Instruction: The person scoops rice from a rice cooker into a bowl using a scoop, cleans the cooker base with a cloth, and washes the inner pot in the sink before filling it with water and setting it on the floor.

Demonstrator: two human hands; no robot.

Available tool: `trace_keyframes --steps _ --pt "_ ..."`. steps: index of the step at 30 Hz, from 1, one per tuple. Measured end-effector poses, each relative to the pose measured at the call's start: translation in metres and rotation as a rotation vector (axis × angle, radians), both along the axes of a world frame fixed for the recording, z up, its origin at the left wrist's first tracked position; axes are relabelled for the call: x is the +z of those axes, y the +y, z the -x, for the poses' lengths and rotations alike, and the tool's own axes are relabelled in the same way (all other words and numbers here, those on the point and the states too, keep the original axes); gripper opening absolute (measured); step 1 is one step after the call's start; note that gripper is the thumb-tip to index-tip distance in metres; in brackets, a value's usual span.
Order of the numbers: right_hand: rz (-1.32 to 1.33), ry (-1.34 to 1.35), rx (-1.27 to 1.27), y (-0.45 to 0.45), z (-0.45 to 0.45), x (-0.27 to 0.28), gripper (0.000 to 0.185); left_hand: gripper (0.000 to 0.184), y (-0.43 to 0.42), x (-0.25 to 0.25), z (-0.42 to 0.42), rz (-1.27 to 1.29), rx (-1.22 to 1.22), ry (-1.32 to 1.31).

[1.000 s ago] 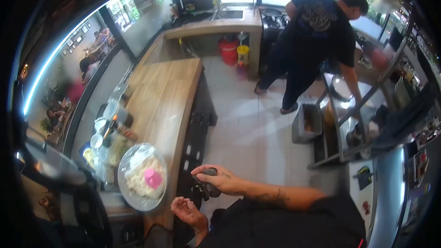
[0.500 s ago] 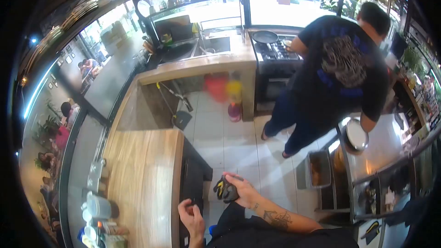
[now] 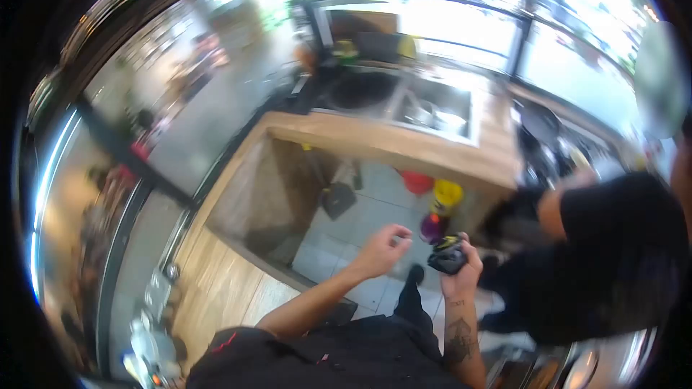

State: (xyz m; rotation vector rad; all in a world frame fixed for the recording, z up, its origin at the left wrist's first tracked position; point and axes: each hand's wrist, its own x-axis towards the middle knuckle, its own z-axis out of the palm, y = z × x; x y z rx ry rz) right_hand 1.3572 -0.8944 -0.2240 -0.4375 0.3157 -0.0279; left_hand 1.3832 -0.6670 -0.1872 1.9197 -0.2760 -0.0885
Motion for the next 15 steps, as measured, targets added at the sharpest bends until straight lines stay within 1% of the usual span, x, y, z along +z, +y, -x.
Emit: trace_keyframes --steps 1,2,3,5,7,8,9,10,11,12,13,14,15 --pt "-0.056 -0.038 0.04 -0.003 -0.048 -0.004 0.036 0.03 -0.01 -0.008 -0.031 0.036 0.032 0.03" --pt "-0.021 -0.097 0.094 0.003 -0.096 0.008 0.038 0.03 -0.015 -0.014 -0.067 0.063 0.035 0.055" --pt "-0.017 -0.13 0.069 0.008 -0.148 0.006 0.038 0.03 -0.018 -0.012 -0.103 0.051 0.063 0.063" --pt "-0.057 -0.101 0.11 0.017 -0.246 0.003 0.035 0.03 -0.021 0.001 -0.191 0.323 0.044 0.471" --pt "0.006 -0.085 0.141 0.024 -0.359 -0.012 0.032 0.029 -0.022 -0.01 -0.289 0.199 0.093 0.186" --pt "0.081 -0.023 0.097 0.03 -0.42 -0.021 0.03 0.03 -0.019 0.012 -0.33 0.239 0.094 0.2" --pt "0.0 -0.003 0.113 0.042 -0.466 -0.002 0.029 0.032 -0.02 0.013 -0.375 0.266 0.147 0.221" --pt "0.139 0.039 0.034 0.055 -0.514 -0.004 0.03 0.033 -0.019 0.011 -0.423 0.285 0.204 0.225" --pt "0.07 -0.016 0.053 0.055 -0.583 -0.048 0.034 0.039 -0.014 0.014 -0.468 0.246 0.173 0.319" --pt "0.03 0.079 -0.01 0.062 -0.631 -0.057 0.034 0.037 -0.01 -0.01 -0.521 0.394 0.168 0.379" --pt "0.093 -0.067 0.073 0.068 -0.641 -0.04 0.03 0.037 -0.01 -0.011 -0.556 0.386 0.196 0.412" --pt "0.357 -0.258 0.162 0.065 -0.664 -0.049 0.026 0.038 -0.009 -0.014 -0.59 0.358 0.22 0.433" --pt "0.292 -0.16 0.019 0.079 -0.675 -0.041 0.025 0.037 -0.01 -0.023 -0.619 0.41 0.132 0.441"
